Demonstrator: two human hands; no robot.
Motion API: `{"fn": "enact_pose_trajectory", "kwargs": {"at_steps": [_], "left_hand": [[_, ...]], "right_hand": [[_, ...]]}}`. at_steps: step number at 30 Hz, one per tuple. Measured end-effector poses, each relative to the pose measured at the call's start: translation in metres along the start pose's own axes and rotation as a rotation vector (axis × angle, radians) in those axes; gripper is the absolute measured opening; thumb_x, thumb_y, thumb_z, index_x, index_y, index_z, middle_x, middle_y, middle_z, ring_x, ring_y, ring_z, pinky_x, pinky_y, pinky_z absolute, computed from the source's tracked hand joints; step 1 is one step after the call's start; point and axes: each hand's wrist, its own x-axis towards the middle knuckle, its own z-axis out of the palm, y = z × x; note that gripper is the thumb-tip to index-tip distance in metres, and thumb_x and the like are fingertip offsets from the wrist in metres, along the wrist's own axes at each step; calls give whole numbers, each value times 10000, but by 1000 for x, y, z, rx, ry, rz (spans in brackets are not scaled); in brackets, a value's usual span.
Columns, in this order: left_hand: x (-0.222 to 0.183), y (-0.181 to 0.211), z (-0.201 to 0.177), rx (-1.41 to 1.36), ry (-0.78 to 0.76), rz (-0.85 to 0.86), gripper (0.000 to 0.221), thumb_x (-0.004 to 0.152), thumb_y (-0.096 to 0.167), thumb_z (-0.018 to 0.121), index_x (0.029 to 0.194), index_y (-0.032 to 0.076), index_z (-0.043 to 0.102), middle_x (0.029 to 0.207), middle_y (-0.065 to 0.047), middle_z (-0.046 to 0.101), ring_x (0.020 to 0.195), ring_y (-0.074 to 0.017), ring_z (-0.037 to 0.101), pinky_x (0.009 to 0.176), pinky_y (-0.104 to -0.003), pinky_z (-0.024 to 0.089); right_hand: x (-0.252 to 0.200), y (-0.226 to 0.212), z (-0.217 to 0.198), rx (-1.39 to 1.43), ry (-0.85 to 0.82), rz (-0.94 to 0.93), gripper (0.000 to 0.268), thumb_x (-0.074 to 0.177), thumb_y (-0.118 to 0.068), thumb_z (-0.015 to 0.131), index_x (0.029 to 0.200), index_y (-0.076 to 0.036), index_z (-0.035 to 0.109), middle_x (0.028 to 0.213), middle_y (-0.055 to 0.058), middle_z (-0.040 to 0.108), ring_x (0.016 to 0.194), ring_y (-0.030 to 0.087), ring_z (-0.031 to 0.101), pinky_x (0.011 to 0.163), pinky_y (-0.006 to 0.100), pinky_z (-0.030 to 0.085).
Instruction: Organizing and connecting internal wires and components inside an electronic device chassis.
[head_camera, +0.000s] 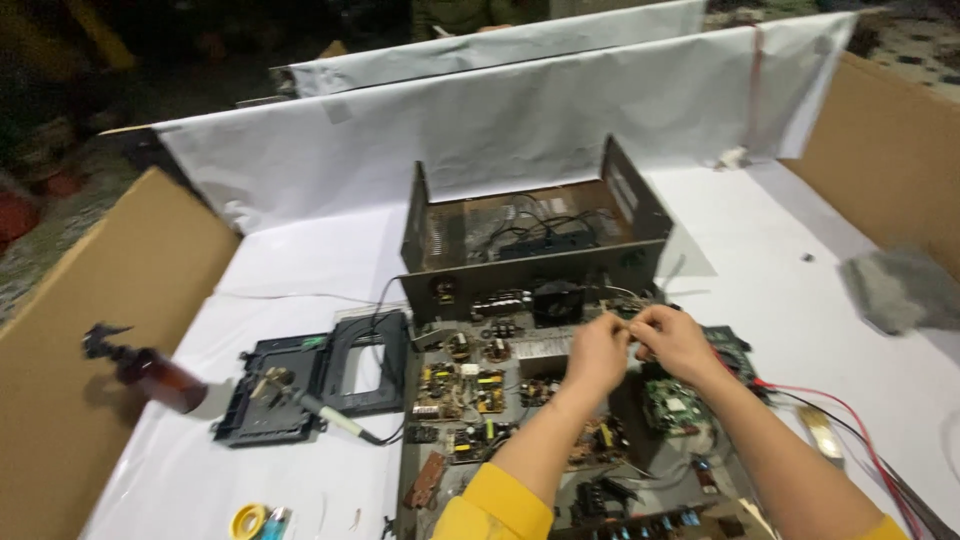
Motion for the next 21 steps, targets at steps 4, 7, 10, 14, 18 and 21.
{"fn": "enact_pose_trajectory", "kwargs": {"at_steps": [4, 7, 10, 14, 18, 21], "left_hand": [[-7, 9, -12, 63, -10, 15, 152, 983, 103, 643, 1092, 37, 726, 1005, -202, 752, 1016, -405, 719, 875, -492, 577], [-9, 12, -10, 55, -1, 26, 152, 978, 91, 637, 1080, 24, 728, 1001, -209, 755, 1021, -416, 717, 881, -491, 580], [-5, 7, -7, 70, -24, 36, 153, 986, 120, 633, 1077, 35, 722, 990, -196, 749, 1006, -405, 716, 858, -486, 581], [-5, 9, -6, 56, -7, 7, 155, 982, 115, 631, 1080, 34, 719, 994, -204, 750, 1028, -410, 713, 881, -490, 580], [-8, 17, -11, 0, 6, -20, 151, 983, 99, 625, 1092, 36, 708, 995, -215, 747, 1040, -420, 710, 882, -508, 574], [-11, 25, -20, -61, 6, -49, 175, 1004, 79, 585, 1112, 30, 715, 986, -206, 753, 1028, -402, 719, 900, -485, 580]], "right_hand": [[2, -8, 5, -82, -23, -6, 222, 972, -234, 676, 991, -38, 779, 665, 162, 776, 691, 274, 764, 735, 377, 563], [2, -6, 2, -139, -18, 25, 225, 1013, -243, 644, 1022, -64, 779, 684, 132, 787, 714, 271, 765, 757, 372, 558], [9, 2, 3, -50, -43, 52, 204, 1019, -182, 622, 1025, -31, 760, 714, 169, 772, 676, 271, 730, 676, 385, 564], [5, -3, 2, 67, -28, 74, 199, 1012, -133, 614, 1026, 29, 728, 750, 209, 746, 675, 269, 706, 634, 382, 564], [-6, -18, 0, 240, -9, 81, 176, 1004, -64, 626, 1015, 92, 708, 809, 236, 720, 684, 274, 674, 603, 373, 558], [-5, -6, -2, 417, -16, 30, 260, 935, 6, 685, 1158, 140, 667, 858, 254, 694, 644, 279, 698, 490, 324, 501]]}}
